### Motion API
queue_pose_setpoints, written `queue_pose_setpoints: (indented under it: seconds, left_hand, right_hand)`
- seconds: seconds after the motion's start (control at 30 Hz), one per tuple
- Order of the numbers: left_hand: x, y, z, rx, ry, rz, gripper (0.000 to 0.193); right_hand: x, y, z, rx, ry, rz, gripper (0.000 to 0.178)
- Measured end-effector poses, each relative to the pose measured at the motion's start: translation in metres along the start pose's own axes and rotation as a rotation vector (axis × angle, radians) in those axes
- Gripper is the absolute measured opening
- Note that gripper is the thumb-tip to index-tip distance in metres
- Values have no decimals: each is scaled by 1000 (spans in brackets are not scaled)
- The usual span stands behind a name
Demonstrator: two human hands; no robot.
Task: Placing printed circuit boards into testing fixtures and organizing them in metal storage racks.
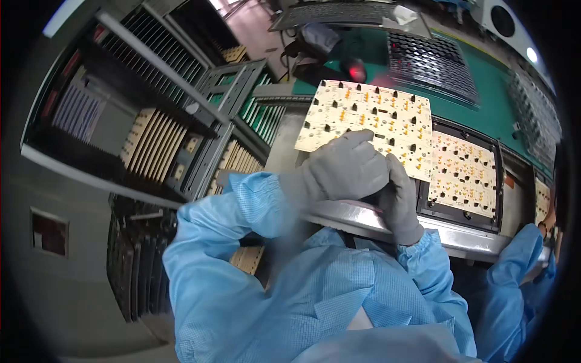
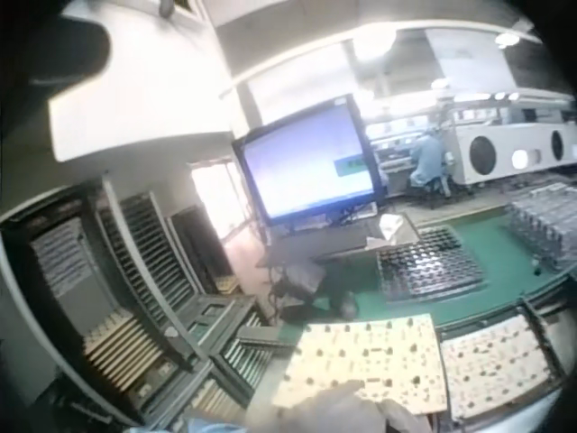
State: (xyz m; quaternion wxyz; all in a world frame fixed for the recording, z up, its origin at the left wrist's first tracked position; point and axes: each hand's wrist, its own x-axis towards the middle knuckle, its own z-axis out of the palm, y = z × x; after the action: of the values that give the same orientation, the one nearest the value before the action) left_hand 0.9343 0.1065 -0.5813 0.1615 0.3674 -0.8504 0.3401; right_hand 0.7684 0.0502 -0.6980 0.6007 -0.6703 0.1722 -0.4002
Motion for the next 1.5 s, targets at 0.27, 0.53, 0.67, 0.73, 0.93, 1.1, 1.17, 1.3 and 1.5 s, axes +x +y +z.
queue_pose_setpoints:
  seconds: [0.27,0.53,0.67,0.73,0.93,1.1,1.17,1.3,1.5]
  left_hand:
    - [-104,-45,67,-200,190,-864,34]
    - [-144,-53,101,-810,75,-1331,49]
    - [-135,-51,93,-725,-93,-1321,51]
    - [-96,-44,53,-794,8,-1193,50]
    - [-101,-35,57,-1161,342,-1082,45]
    - [-110,-35,65,-982,193,-1171,43]
    - [-125,-42,72,-772,66,-1181,41]
    - [-137,-53,68,-719,-92,-1144,45]
    - [-149,27,81,-2214,-93,-1126,75]
  right_hand:
    - [45,-11,-51,787,-13,62,27]
    - [97,-32,-43,779,136,198,50]
    - [118,-21,-32,632,157,202,59]
    - [121,-20,-25,610,138,258,60]
    - [145,9,-25,538,240,250,64]
    - [141,0,-25,435,245,252,63]
    - [135,-13,-13,223,315,194,62]
    - [101,20,-39,305,155,296,53]
    - [64,21,-25,753,-135,705,63]
